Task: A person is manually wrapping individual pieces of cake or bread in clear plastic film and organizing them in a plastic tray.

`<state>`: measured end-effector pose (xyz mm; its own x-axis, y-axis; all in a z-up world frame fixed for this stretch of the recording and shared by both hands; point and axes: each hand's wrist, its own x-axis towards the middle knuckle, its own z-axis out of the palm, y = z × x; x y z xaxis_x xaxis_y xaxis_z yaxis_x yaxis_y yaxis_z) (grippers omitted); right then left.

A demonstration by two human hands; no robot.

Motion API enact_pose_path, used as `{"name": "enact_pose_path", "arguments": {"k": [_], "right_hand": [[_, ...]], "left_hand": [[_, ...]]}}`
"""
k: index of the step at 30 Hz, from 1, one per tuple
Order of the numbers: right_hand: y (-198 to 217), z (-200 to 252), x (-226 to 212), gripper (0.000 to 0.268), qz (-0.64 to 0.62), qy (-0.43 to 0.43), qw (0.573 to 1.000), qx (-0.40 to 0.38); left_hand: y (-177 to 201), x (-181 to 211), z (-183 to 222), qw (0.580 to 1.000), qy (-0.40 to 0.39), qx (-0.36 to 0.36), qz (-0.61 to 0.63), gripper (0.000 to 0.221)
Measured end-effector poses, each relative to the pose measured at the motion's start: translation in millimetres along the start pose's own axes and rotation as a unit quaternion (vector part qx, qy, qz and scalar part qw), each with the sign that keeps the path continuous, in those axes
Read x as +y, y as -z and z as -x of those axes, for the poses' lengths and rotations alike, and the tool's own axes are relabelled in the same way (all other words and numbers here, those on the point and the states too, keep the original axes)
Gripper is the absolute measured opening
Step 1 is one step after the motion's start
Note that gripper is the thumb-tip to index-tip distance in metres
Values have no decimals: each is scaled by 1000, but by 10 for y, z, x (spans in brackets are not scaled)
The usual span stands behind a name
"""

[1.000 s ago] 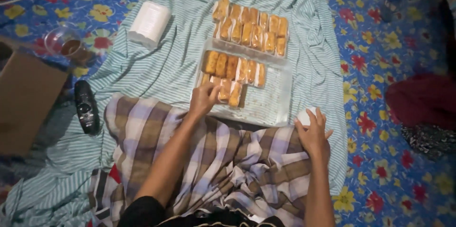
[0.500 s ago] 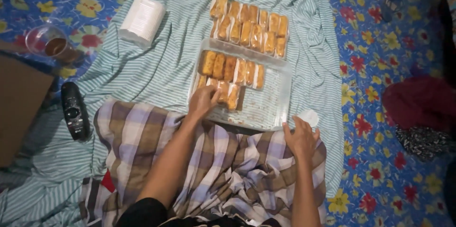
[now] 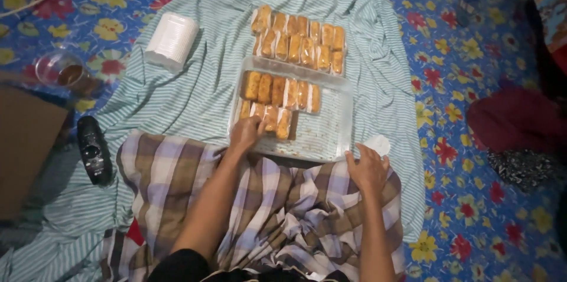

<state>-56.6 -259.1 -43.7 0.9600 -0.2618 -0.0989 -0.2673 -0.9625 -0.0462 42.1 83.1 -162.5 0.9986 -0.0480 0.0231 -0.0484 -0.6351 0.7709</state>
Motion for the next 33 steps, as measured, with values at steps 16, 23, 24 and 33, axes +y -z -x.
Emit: {"name": "enact_pose_path", "arguments": {"k": [16, 23, 24, 33], "right_hand": [[-54, -56, 208, 54, -14, 26, 999, -26], [374, -255, -35, 55, -190, 80, 978, -28], [394, -299, -87, 55, -188, 79, 979, -31], [135, -1064, -457, 51, -201, 127, 970, -49]], "left_hand": [[-263, -269, 58, 998, -28, 12, -55, 16], [-357, -340, 56, 996, -54, 20, -64, 13], [-381, -351, 54, 997, -51, 19, -62, 13], [-181, -99, 83, 996, -31, 8, -77, 15]]}}
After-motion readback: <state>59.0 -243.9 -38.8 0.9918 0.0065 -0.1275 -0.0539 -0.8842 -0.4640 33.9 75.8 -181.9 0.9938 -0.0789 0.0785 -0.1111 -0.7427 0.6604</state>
